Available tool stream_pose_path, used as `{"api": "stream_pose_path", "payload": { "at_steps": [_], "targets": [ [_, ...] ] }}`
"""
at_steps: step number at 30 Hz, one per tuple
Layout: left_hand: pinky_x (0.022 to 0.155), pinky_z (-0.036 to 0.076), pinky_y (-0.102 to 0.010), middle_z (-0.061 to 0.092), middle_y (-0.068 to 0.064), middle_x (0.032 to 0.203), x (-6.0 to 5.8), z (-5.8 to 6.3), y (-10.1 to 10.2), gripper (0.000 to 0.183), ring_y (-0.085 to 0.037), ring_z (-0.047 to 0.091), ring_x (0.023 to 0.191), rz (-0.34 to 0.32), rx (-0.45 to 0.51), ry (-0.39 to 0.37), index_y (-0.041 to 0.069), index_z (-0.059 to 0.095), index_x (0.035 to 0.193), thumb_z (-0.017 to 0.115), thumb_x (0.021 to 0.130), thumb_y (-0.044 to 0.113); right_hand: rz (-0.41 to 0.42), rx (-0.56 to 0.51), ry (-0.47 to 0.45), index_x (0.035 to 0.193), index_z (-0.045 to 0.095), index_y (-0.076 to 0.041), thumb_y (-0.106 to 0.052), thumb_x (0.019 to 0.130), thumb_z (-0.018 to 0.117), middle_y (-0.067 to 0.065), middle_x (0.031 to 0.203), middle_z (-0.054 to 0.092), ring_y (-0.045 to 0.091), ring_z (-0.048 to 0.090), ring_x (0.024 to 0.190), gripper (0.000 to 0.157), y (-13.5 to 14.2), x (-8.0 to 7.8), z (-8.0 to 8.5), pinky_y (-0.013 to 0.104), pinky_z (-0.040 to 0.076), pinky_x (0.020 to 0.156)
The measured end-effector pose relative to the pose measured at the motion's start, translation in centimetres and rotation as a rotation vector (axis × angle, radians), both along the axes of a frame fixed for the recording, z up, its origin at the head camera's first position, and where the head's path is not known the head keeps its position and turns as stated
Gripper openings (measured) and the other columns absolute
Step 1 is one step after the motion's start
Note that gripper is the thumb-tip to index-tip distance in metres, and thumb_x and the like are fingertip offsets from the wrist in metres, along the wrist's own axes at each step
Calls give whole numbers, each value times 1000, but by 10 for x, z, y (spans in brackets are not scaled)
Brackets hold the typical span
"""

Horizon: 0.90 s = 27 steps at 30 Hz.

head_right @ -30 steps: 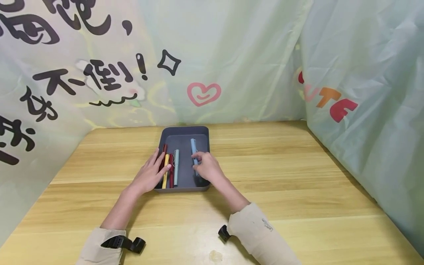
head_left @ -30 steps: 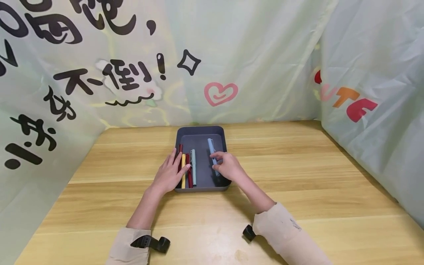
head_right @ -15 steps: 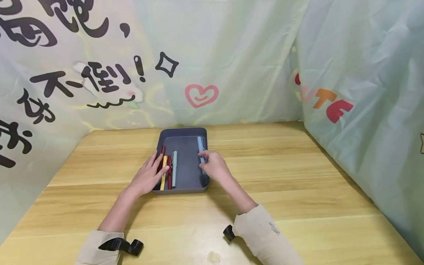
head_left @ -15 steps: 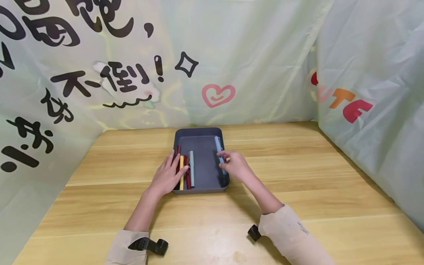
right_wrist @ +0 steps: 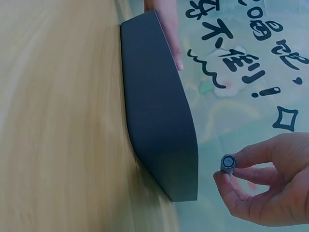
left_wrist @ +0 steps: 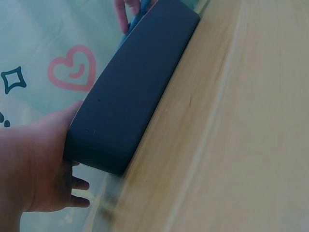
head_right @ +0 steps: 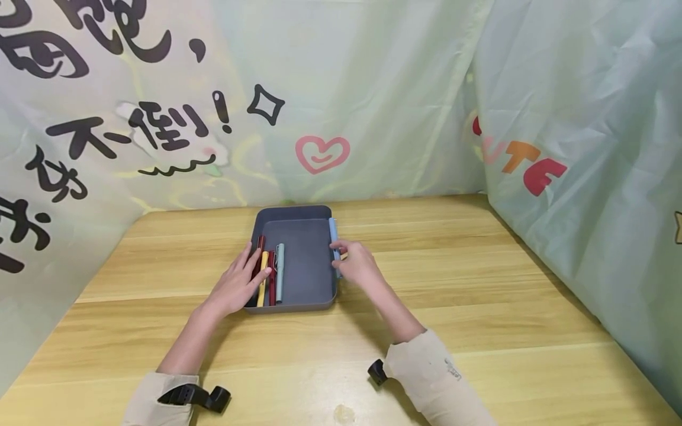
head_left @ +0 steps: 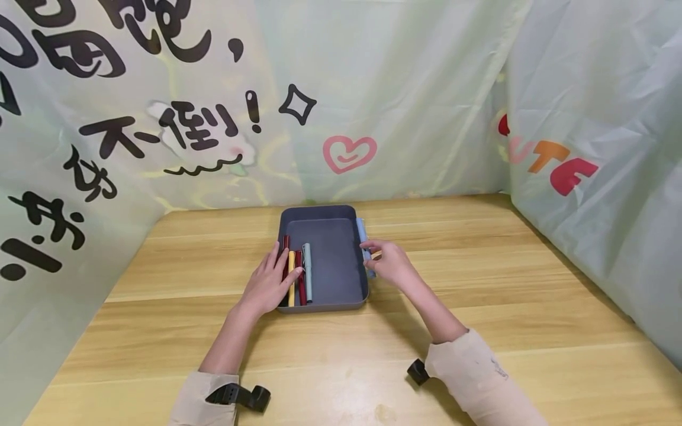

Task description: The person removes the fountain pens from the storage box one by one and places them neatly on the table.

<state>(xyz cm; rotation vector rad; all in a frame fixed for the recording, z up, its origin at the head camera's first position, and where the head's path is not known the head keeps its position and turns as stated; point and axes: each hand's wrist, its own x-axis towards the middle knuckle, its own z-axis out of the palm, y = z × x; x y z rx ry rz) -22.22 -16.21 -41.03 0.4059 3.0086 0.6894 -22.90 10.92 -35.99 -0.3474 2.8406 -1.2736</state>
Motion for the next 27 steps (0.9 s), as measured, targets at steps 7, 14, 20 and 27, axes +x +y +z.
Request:
{"api": "stream_pose_path", "payload": {
  "at_steps": [7,14,20,27],
  "targets": [
    [104,13,-56,-3,-14,152,0,-1,0,76,-41,9,134,0,2,1,4,17,147,24,94,59,-23,-58,-12,115,61,1,5,79,63,20,103,61,29,64,83,36,8,-2,-2,32,52,63],
    [103,14,-56,-3,-14,152,-1,-1,-1,74,-40,10,134,0,-12,10,4,18,147,26,95,57,-37,-70,-22,117,59,3,4,80,63,23,105,60,31,63,84,37,14,-5,-5,33,52,64],
    [104,14,-56,-3,-14,152,0,-1,-1,74,-40,9,134,5,-16,9,4,18,147,25,95,56,-42,-61,-30,118,59,3,4,81,62,23,107,59,31,63,86,37,17,-9,-7,33,52,64],
    [104,13,-56,-4,-14,152,0,0,-1,74,-40,10,134,1,-2,4,4,18,147,26,95,56,-42,-57,-41,118,58,4,4,82,60,23,107,59,32,63,86,36,22,-13,-10,34,51,66]
  ]
}}
